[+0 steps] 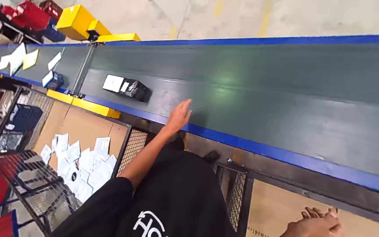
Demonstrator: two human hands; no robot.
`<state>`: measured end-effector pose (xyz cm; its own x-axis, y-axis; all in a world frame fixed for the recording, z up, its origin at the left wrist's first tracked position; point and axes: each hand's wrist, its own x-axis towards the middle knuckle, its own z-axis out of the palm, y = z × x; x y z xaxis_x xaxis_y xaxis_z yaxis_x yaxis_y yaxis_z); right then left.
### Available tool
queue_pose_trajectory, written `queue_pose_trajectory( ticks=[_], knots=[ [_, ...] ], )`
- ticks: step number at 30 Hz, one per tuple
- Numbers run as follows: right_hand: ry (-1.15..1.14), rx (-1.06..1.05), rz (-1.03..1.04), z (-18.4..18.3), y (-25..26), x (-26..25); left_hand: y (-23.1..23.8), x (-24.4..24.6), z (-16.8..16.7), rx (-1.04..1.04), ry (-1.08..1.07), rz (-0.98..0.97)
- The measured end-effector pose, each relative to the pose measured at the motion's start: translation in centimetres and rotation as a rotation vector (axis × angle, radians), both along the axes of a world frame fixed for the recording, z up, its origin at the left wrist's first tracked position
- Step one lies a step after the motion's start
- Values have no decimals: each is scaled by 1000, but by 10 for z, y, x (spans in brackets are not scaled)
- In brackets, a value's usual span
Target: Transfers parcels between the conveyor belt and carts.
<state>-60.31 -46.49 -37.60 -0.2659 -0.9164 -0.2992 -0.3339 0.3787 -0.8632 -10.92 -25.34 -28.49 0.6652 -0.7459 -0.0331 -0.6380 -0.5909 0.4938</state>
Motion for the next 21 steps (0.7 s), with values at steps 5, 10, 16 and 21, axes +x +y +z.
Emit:
queue_pose_trajectory(
  ticks=[5, 10, 16, 21],
  knots=[
    [47, -66, 605, 31, -25, 144, 103, 129, 24, -245, -289, 587],
    [197, -223, 1294, 63, 31, 363, 206, 231, 24, -250, -79, 970],
    [354, -683, 1655, 90, 135, 531, 198, 213, -19, -453, 629, 866],
    [398, -536, 1623, 80, 121, 512, 160, 163, -20, -439, 679, 688]
  ],
)
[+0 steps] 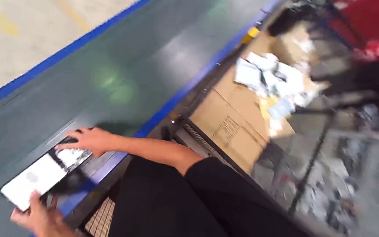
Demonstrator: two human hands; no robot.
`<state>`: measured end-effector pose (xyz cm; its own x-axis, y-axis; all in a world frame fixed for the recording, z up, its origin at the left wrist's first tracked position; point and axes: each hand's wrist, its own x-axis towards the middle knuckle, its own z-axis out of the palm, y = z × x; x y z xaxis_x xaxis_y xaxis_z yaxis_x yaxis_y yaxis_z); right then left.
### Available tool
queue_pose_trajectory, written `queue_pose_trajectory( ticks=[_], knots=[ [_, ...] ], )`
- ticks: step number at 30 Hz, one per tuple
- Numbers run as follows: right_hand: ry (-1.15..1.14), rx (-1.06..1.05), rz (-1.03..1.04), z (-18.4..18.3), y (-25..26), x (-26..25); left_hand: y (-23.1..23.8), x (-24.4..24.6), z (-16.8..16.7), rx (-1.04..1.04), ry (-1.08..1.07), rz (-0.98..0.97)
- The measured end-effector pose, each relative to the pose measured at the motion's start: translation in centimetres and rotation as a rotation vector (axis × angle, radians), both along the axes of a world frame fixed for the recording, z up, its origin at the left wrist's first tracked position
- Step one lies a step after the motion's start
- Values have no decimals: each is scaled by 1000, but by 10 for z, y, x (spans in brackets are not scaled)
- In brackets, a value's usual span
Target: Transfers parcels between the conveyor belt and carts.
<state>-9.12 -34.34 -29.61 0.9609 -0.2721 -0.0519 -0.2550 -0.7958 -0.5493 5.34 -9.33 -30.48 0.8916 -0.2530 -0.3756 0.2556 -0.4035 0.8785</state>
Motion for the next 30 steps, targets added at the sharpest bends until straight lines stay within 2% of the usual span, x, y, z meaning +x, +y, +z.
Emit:
queue_pose_trajectory(
  ticks=[4, 7, 12, 15, 17, 19, 21, 24, 27, 30],
  knots=[
    [-45, -14, -116, -1, -43, -95, -32, -26, -3, -82, 124, -204],
    [-135, -28, -316, 4, -84, -209, -72, -50, -5, -69, 135, -454],
    [-246, -277, -853, 25, -155, -427, -123, -106, -15, -32, 126, -708],
    [-273, -473, -1225, 58, -214, -563, -150, -138, -18, -30, 122, -839],
    [-285, -502, -1515, 77, -255, -641, -167, -158, -14, -24, 112, -901],
    [-369, -441, -1746, 87, -285, -704, -182, -176, -8, -6, 74, -957],
    [-398, -415, -1846, 90, -297, -743, -195, -189, -3, 4, 28, -1006],
    [-329, -328, -1768, 77, -286, -762, -197, -200, -3, 9, 2, -1019],
    [-191, -234, -1690, 30, -257, -762, -183, -196, -13, 18, -8, -997],
    [-155, -75, -1697, -17, -212, -741, -164, -181, -18, 48, -35, -937]
  ],
)
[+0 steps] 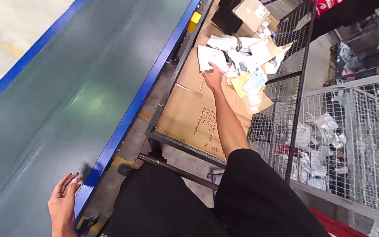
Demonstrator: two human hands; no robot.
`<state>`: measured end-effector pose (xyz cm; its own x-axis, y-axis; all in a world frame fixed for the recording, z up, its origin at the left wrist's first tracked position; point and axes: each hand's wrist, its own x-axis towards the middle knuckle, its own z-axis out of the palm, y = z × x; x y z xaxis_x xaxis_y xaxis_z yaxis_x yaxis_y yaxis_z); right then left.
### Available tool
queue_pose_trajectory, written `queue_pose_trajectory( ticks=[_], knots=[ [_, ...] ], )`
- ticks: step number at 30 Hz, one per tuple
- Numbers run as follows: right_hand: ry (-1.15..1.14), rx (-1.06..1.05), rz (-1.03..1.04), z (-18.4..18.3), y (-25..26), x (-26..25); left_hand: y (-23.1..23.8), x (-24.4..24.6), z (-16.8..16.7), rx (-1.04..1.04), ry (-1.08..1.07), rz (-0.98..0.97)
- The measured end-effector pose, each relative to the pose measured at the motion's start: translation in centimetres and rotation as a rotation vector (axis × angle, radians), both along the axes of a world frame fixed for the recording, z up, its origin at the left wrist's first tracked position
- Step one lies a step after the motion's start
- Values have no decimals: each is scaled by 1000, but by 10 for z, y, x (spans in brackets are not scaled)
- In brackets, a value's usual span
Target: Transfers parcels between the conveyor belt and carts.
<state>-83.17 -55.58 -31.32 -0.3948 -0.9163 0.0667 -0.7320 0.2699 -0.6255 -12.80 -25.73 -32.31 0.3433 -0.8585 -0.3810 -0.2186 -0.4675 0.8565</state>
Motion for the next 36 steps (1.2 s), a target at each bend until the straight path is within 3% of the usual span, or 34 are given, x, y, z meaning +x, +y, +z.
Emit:
queue_pose_trajectory(
  ticks=[4, 9, 12, 15, 19, 22, 24, 27, 30, 33, 36],
  knots=[
    [-182, 60, 13, -47, 79, 69, 24, 27, -1, -17, -113, 109],
    [-250, 41, 53, -102, 188, 202, 66, 80, 19, -71, -432, 366],
    [-160, 19, -15, -94, 227, 273, 95, 118, 33, -81, -722, 574],
    [29, -90, 17, -72, 226, 336, 131, 156, 42, -71, -968, 778],
    [20, -209, 537, -49, 196, 422, 198, 201, 39, 22, -1143, 1035],
    [-147, -16, 939, -39, 181, 510, 253, 227, 32, 130, -929, 1272],
    [-233, 114, 1127, -34, 190, 583, 284, 241, 22, 150, -591, 1362],
    [-319, 343, 1357, -28, 227, 701, 298, 246, -2, -40, -133, 1277],
    [-405, 534, 1502, -36, 285, 795, 282, 232, -18, -138, -19, 1134],
    [-418, 652, 1556, -50, 337, 839, 264, 216, -26, -180, 11, 1091],
    [-337, 617, 1509, -44, 342, 826, 252, 206, -25, -209, 30, 960]
  ],
)
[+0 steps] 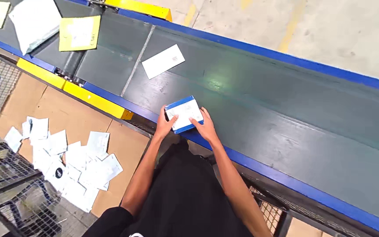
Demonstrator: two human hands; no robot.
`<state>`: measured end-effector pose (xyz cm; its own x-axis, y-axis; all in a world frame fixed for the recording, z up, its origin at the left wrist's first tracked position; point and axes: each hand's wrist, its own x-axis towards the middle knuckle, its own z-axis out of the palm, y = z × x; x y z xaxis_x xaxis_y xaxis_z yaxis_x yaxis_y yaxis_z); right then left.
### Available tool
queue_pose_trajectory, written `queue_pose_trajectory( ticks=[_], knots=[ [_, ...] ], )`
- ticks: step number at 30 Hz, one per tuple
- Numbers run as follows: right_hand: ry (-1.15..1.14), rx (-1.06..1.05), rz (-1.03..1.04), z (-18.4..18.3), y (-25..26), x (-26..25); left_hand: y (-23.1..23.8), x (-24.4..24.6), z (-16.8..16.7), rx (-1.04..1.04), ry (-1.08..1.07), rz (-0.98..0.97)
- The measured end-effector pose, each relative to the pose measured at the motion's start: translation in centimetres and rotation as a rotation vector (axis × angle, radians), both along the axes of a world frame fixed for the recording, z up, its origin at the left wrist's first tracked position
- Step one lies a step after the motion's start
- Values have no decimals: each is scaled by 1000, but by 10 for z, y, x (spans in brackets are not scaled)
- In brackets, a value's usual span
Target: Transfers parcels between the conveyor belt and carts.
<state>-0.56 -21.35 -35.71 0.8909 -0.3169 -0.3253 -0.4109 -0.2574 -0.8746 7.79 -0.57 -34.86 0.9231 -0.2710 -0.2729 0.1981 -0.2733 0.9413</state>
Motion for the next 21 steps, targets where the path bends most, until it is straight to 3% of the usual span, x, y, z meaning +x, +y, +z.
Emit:
queue_pose_trajectory(
  ticks=[3, 8, 13, 15, 18, 21],
  knots=[
    [17, 18, -69, 9, -28, -37, -19, 2, 12, -43, -54, -224],
    [-15, 427, -398, 26, -62, -117, -93, 2, 44, -78, -62, -566],
    [-37, 609, -1008, 18, -34, -225, -148, 104, 37, 503, -383, -362],
    [-141, 658, -1281, 27, -30, -268, -158, 136, 31, 728, -449, -434],
    [-358, 702, -1574, 44, -52, -345, -174, 134, 29, 870, -424, -637],
    [-598, 604, -1800, 75, -119, -439, -190, 121, 24, 967, -419, -738]
  ],
)
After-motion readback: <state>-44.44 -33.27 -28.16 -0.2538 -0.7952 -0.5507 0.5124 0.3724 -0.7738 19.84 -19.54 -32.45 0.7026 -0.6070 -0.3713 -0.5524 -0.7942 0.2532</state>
